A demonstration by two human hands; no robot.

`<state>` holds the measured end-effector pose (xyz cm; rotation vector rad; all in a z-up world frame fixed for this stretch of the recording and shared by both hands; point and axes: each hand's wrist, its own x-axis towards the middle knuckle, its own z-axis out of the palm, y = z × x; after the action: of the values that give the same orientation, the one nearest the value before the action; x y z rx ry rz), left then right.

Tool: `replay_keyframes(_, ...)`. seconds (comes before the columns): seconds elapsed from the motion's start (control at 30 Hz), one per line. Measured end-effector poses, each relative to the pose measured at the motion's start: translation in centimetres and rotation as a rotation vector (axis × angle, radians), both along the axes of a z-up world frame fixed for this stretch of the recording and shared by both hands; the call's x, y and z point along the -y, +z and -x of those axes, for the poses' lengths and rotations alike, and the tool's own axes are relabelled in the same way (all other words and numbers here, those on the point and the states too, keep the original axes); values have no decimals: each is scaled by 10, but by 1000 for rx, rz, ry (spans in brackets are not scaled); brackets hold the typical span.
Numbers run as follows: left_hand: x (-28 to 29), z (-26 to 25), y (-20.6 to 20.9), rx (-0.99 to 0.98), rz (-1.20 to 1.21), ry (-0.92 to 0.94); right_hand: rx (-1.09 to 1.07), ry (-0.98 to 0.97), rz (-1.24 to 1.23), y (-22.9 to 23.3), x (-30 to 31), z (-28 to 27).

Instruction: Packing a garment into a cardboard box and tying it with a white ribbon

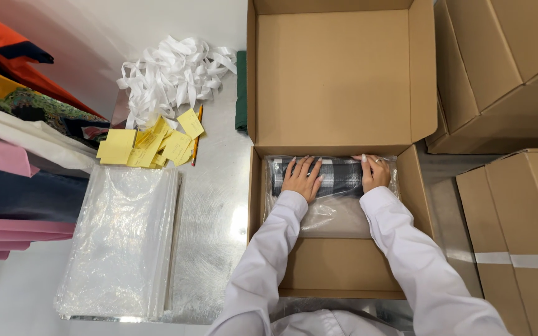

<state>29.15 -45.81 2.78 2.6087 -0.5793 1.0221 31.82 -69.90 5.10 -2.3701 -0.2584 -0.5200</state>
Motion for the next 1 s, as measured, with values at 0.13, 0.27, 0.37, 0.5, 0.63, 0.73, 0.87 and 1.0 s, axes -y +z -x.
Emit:
replay_keyframes(0.13,1,0,-4,6,-15,-16,-31,-44,-41,3,-1,3)
replay_keyframes(0.27,2,-5,-10,11,-23,-7,-78,-79,41,-7,4,-6)
replay_keyframes(0.37,-4,-4,-10,-147,-27,-17,-159,-25,3,-1,10,-6)
replay_keyframes(0.5,-31,-19,-4,-310,119,-93,84,58,53,51,49,14)
replay_keyframes(0.63,-86,-42,55,-18,146,-57,241,-30,120,78,100,50)
replay_keyframes(0.73,-125,-70,97,209,212,142,74,-104,27,55,119,69)
replay_keyframes(0.87,-150,-141,71,-455,972,340,-325,-199,-362,20,122,75)
replay_keyframes(1.0,-145,-125,132,-1115,984,324,-663,-331,-311,-14,140,54)
